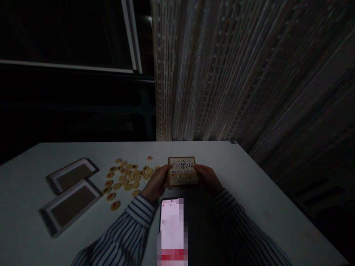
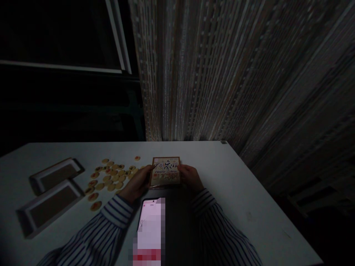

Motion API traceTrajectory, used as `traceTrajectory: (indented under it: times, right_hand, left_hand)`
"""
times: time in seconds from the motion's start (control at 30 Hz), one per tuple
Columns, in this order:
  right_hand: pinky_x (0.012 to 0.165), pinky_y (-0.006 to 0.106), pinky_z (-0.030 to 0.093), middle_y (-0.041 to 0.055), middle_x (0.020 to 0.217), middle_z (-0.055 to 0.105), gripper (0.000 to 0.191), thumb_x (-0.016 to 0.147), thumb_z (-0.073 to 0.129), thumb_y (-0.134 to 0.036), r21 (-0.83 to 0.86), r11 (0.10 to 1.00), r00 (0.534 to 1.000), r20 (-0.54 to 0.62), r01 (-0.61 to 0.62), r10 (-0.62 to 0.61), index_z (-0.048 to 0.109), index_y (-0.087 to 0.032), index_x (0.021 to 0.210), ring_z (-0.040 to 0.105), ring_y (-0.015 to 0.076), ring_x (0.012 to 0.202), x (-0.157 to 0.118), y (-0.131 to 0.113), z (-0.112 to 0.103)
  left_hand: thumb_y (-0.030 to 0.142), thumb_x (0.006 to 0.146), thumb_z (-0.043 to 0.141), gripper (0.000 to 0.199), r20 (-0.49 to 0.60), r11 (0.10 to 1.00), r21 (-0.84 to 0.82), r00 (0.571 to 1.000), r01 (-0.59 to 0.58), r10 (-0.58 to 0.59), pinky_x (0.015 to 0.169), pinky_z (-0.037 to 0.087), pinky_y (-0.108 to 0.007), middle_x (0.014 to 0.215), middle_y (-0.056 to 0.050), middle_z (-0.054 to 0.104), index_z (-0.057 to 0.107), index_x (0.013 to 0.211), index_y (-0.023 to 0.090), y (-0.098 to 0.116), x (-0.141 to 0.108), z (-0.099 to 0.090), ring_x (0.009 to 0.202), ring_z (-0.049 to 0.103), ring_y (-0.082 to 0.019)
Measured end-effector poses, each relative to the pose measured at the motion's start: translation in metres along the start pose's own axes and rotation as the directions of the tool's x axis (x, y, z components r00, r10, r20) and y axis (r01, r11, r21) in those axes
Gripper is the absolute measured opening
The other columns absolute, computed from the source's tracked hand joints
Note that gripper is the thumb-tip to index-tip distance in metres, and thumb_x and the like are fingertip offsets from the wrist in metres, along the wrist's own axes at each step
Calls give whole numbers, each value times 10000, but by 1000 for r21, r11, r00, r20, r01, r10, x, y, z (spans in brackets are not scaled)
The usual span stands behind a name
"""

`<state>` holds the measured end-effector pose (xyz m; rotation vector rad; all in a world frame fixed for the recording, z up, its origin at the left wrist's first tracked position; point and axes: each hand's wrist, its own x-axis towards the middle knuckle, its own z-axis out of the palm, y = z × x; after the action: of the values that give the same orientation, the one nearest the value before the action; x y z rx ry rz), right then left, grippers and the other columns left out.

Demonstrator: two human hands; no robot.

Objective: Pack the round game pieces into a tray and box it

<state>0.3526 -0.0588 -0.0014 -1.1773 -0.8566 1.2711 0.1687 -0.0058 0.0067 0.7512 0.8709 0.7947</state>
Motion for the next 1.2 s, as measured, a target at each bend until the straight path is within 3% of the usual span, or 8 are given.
traceTrajectory:
  times: [0.2,0.4,0.57,0.8,1.0,1.2]
  right_hand:
    - [697,346,517,68,854,707,239,732,584,-365,-13,1000,1000,20,19,-19,663,-163,832,657,210,751,-2,-6,2]
    - [702,343,516,81,870,705,266,741,575,-392,-7,1000,1000,10,15,-15,666,-160,837,659,215,755,1,-15,2]
    - [722,344,514,90,931,695,309,766,542,-414,-39,999,999,30,21,-19,657,-163,905,651,219,824,2,-18,-6]
    - [748,352,512,89,959,690,262,759,542,-340,-50,997,998,12,63,-63,660,-161,910,650,219,841,6,-30,-10]
    - [782,368,511,80,897,706,200,741,558,-290,20,995,995,-23,95,-95,669,-162,847,649,224,842,9,-47,-15]
    - [776,341,521,56,805,715,139,697,613,-230,123,990,995,-69,73,-65,666,-145,794,660,206,783,16,-53,-22]
  left_hand:
    - [342,755,600,275,9,996,79,999,-40,40,394,418,-180,634,-56,663,607,890,103,11,7,6,497,600,-127]
    - [339,774,575,242,3,995,90,999,-33,33,288,291,-153,520,-4,595,594,856,112,20,15,12,337,475,-75]
    - [341,768,587,244,-31,998,53,999,-18,19,371,410,-167,578,-32,640,608,879,125,25,22,17,480,598,-125]
    - [392,756,606,349,-20,997,70,999,-33,34,444,485,-192,769,-108,696,619,956,106,32,24,28,611,654,-161]
    - [318,747,635,306,105,998,53,994,-38,33,602,549,-229,902,-143,692,636,945,85,39,19,34,741,671,-186]
    - [185,761,612,202,159,999,52,987,6,-14,637,556,-223,888,-152,696,643,916,59,43,10,38,754,674,-184]
